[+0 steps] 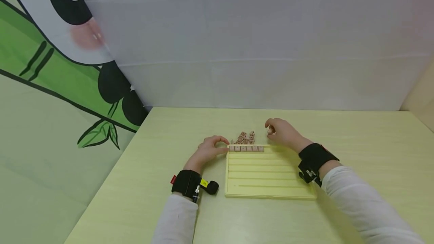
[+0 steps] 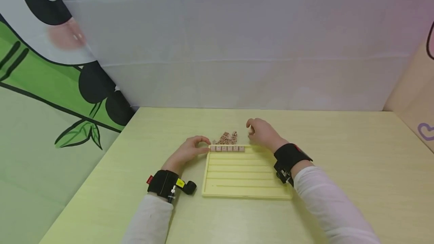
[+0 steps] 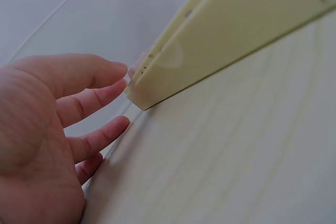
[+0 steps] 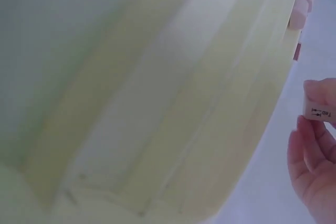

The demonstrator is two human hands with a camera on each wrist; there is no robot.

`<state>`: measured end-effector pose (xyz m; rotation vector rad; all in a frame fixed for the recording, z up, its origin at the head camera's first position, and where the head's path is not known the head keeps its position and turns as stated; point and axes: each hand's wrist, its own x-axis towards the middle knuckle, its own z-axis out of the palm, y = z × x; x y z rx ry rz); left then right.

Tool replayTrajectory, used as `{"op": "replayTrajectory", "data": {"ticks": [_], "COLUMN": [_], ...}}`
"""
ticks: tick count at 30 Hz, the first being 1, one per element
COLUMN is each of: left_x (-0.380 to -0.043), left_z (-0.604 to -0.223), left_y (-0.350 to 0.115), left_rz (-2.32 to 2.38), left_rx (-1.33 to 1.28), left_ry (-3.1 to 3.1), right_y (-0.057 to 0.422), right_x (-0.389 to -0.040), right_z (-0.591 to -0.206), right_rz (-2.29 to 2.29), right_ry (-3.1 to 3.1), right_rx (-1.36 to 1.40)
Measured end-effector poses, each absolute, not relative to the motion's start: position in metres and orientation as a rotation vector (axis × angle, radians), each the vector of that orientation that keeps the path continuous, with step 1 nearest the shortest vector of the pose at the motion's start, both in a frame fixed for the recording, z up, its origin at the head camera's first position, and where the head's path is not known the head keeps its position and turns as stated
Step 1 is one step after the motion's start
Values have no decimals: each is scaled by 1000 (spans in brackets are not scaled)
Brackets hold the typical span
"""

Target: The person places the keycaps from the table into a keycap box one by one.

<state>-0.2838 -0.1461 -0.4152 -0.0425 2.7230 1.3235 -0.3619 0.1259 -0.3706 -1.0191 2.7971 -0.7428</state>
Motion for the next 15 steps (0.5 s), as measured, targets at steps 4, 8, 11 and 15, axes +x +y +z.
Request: {"op": "replayTrajectory", "data": {"ticks": [4, 8, 11, 15], "left_x": [-285, -285, -286, -288], "left_z": [-414, -414, -414, -415], "left_y": [-145, -145, -144, -143], "left_rz": [1331, 1329, 1329, 1316], "left_rx": [-59, -37, -26, -27], "left_ry": [2719, 2729, 2735, 2743], "right_y": [126, 128, 129, 131], "right_x": [-366, -368, -369, -370], "right_z": [-371, -372, -373, -374], "right_rz": [-744, -762, -788, -807], "right_ry": [2801, 2793, 2785, 2793], "right_rx": [-994, -987, -991, -1038]}}
